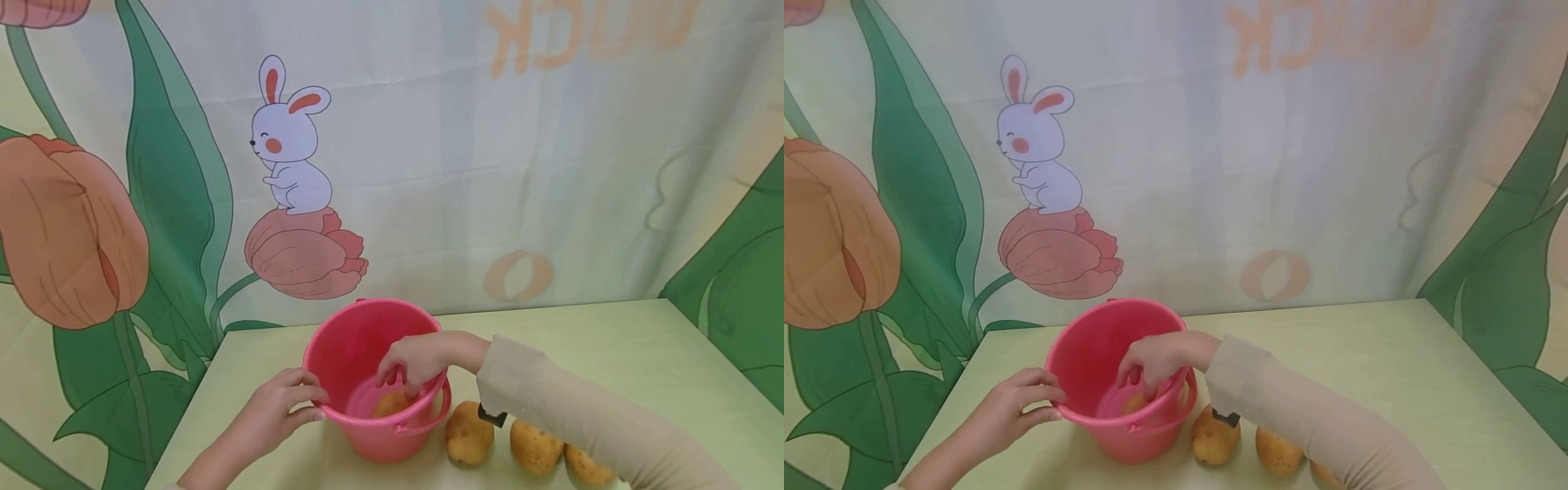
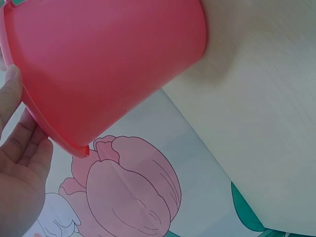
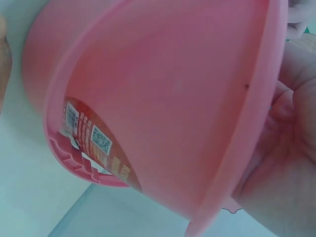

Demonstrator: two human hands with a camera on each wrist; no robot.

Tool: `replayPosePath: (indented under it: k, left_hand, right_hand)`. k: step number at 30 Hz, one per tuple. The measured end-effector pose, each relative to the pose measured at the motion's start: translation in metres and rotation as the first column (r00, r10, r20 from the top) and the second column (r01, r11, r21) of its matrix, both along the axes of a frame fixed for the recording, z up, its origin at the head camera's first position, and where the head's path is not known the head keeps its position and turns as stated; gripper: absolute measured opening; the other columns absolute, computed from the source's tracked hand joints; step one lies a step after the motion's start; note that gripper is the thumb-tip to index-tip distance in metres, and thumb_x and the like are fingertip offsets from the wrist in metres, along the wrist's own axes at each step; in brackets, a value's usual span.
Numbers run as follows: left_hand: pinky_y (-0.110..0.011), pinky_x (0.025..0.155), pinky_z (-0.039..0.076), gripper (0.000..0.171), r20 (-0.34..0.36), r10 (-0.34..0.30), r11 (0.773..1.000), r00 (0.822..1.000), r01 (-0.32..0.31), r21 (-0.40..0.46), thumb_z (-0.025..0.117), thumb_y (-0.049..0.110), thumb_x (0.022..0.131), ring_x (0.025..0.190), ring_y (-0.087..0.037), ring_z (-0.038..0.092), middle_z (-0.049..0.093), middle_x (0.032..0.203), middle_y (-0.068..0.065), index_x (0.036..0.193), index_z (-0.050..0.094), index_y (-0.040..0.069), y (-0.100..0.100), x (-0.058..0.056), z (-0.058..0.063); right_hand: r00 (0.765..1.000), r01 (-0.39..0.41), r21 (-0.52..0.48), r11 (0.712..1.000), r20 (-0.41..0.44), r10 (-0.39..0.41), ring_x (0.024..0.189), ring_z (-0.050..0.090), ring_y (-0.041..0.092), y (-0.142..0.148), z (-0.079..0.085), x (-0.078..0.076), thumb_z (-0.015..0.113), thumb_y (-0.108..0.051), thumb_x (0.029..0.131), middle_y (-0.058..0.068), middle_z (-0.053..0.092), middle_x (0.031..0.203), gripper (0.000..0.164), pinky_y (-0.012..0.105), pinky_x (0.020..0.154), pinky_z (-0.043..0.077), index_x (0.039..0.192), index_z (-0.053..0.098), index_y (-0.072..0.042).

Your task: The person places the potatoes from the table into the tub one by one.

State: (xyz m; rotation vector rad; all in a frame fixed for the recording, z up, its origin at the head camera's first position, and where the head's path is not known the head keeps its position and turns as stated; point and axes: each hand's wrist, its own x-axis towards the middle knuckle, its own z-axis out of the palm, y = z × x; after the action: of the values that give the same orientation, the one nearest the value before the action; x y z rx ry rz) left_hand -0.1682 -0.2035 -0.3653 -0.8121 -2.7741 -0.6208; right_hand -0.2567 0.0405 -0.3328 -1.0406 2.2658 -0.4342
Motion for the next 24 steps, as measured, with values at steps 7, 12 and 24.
replayPosePath:
  k: [7,12,24]
  left_hand:
    - [-0.017,0.066,0.049,0.017,-0.012,-0.004,1.0,1.0,0.004,-0.001,0.074,0.019,0.068,0.085,-0.008,0.049,0.055,0.088,0.011,0.084,0.069,0.022,0.0,0.0,0.001]
    - [-0.018,0.066,0.05,0.017,-0.011,-0.005,1.0,1.0,0.005,0.004,0.073,0.019,0.068,0.085,-0.008,0.049,0.055,0.087,0.011,0.084,0.069,0.022,0.001,0.0,0.001]
    - [-0.017,0.065,0.05,0.017,-0.007,0.001,1.0,1.0,-0.001,0.005,0.074,0.018,0.068,0.086,-0.009,0.049,0.055,0.088,0.011,0.084,0.069,0.022,0.001,0.0,0.001]
  right_hand:
    - [1.0,-0.007,0.003,1.0,-0.017,0.007,0.085,0.051,0.006,0.001,0.003,0.001,0.074,-0.008,0.067,-0.006,0.058,0.097,0.046,0.016,0.059,0.05,0.109,0.062,-0.021]
    - [1.0,-0.006,-0.005,1.0,-0.019,0.006,0.089,0.052,0.008,0.002,0.008,0.002,0.074,-0.007,0.067,-0.005,0.059,0.099,0.047,0.017,0.059,0.05,0.11,0.062,-0.02]
    - [0.998,-0.041,-0.01,0.999,-0.044,0.04,0.096,0.054,0.012,0.004,0.018,0.007,0.073,-0.008,0.068,-0.007,0.059,0.099,0.048,0.017,0.062,0.049,0.113,0.06,-0.017]
